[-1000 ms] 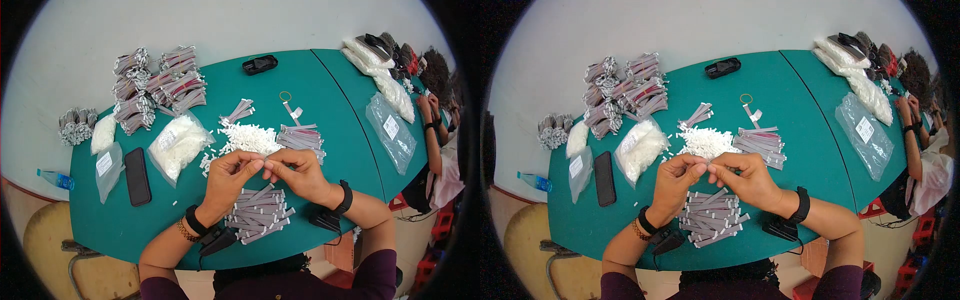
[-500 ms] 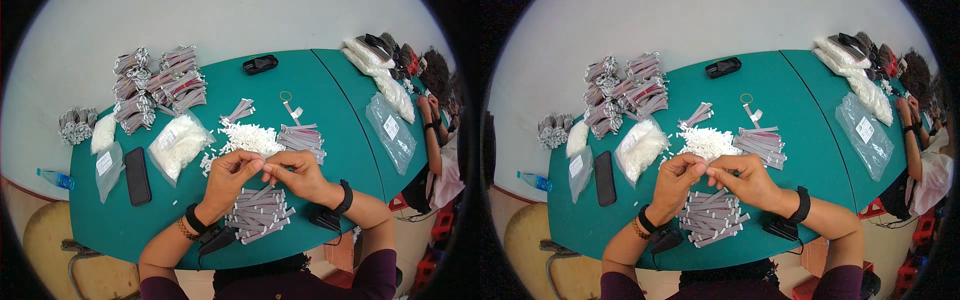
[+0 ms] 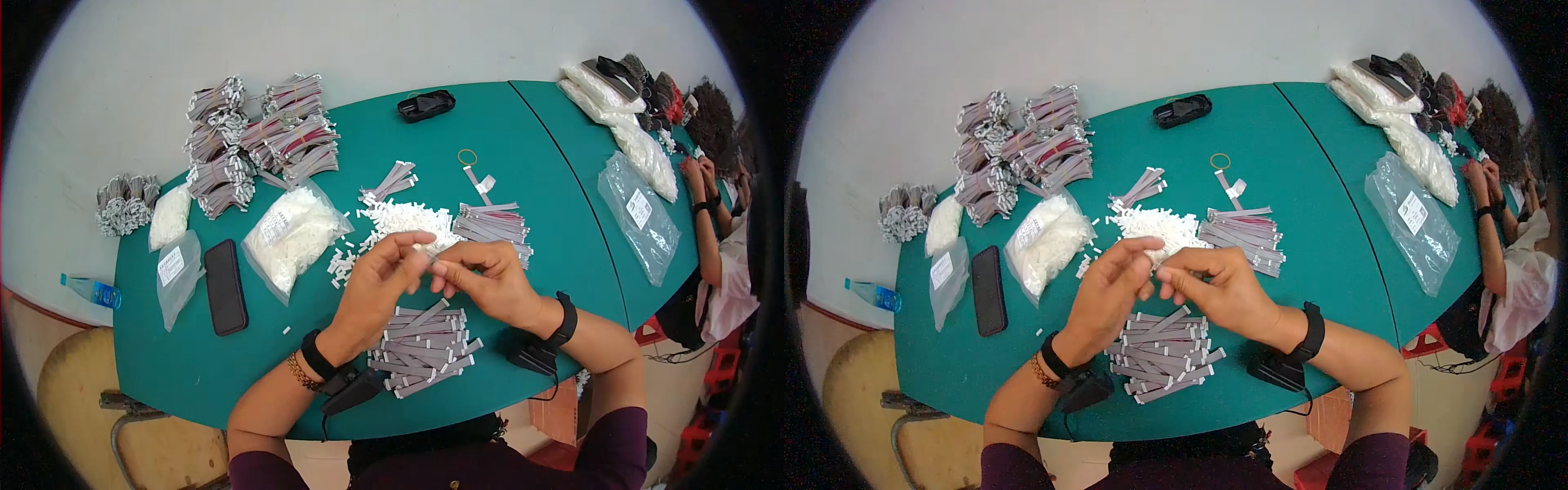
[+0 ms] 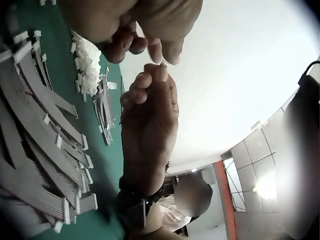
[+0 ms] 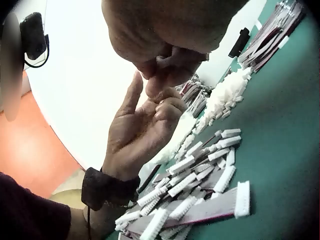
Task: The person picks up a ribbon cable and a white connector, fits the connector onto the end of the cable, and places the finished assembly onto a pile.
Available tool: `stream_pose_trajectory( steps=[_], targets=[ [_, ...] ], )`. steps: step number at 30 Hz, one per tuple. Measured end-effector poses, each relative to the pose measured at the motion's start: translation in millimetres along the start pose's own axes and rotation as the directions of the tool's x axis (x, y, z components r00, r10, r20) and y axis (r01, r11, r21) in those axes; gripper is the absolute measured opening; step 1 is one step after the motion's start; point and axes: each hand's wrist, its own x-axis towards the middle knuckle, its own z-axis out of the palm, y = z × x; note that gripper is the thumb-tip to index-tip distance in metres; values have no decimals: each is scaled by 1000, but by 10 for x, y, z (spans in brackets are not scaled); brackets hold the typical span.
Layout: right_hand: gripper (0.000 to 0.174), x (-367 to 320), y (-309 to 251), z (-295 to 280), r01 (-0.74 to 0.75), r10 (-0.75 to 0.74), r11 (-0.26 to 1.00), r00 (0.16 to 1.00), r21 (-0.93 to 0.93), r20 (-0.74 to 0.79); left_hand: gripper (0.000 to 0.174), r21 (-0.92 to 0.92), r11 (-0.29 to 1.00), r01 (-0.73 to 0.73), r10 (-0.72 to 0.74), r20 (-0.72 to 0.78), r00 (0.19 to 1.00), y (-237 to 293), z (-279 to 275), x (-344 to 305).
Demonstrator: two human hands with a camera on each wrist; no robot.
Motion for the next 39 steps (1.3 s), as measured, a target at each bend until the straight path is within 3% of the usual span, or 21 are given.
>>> stream_pose_trajectory(
  steps=[4, 7, 19, 31, 37, 39],
  targets=[
    [15, 33, -9, -49, -39, 40, 996, 999, 85, -11, 29, -273, 960, 61, -51, 43, 998, -31, -111, 77],
    [15, 52, -5, -81, -68, 68, 994, 998, 91, -3, 28, -185, 978, 99, -94, 34, 995, 32, -123, 71],
    [16, 54, -1, -95, -73, 72, 993, 997, 98, 15, 25, 34, 999, -20, 17, 72, 997, 52, -138, 85],
    [16, 59, -12, -96, -111, 106, 985, 994, 134, 39, 14, -27, 998, 62, -61, 35, 998, 43, -182, 60],
    [16, 60, 7, -106, -126, 121, 984, 992, 124, 45, 27, -78, 986, 149, -150, -7, 989, -2, -291, 84],
    [16, 65, 14, -109, -124, 119, 985, 992, 122, 45, 34, -209, 966, 154, -162, -22, 986, 40, -214, 102]
  ],
)
